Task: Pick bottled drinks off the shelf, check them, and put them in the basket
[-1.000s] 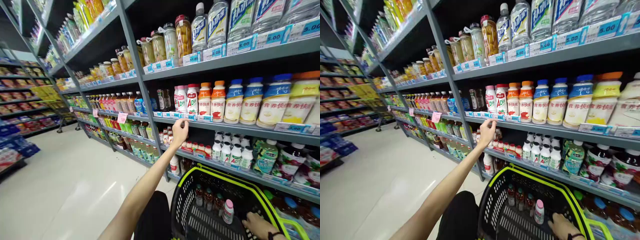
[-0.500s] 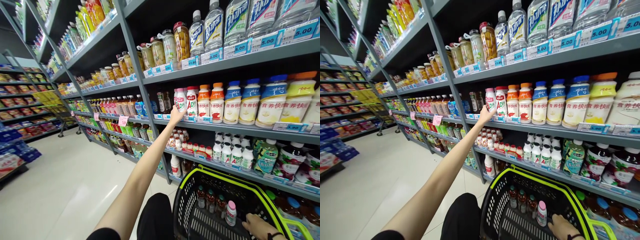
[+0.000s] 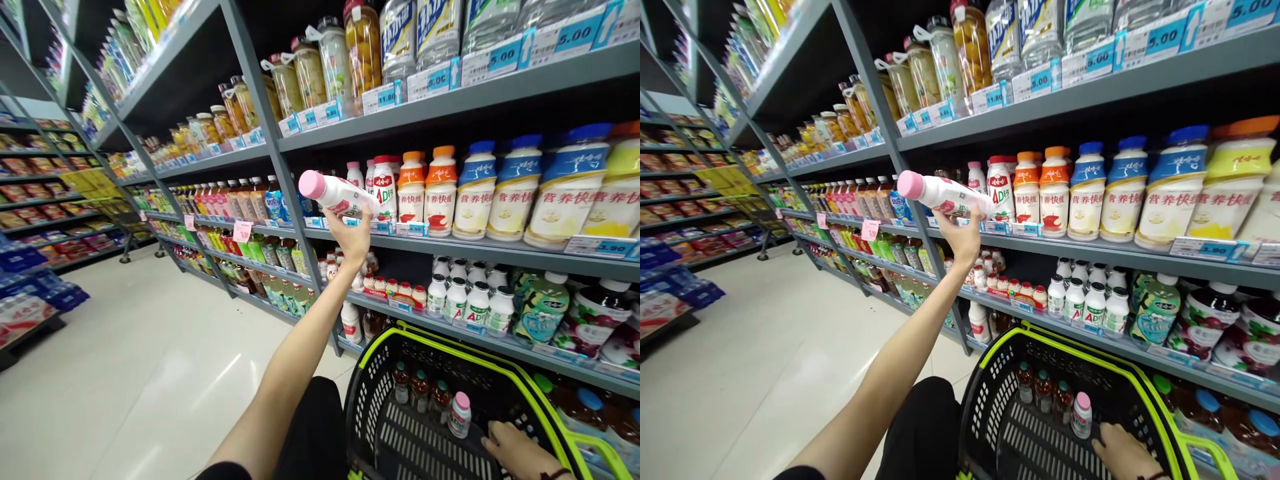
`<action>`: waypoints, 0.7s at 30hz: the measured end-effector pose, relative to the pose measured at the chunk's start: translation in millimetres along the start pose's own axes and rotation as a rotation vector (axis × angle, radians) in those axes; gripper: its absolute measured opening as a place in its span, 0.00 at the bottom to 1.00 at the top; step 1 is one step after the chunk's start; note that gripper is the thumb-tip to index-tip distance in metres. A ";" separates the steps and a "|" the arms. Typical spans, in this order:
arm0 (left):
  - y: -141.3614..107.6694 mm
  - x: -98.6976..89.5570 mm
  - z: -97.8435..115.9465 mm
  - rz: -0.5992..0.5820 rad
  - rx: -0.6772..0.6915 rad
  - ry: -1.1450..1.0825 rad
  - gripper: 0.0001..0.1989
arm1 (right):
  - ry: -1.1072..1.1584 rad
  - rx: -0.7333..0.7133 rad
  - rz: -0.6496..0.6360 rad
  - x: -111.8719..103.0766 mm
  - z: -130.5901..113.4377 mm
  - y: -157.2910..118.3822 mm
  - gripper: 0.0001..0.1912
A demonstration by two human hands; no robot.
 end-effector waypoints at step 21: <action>-274.7 -68.0 36.8 -1.218 -1.100 -0.792 0.31 | 1.539 -0.220 -0.258 -27.9 -127.1 -63.3 0.34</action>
Point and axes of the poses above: each hand's wrist, its own y-axis towards the middle knuckle, its own x-axis out of the palm, z = x × y, the point moved 3 cm from there along y, towards the middle knuckle, and after that the axes turned 5 degrees about x, right-handed, at the moved point
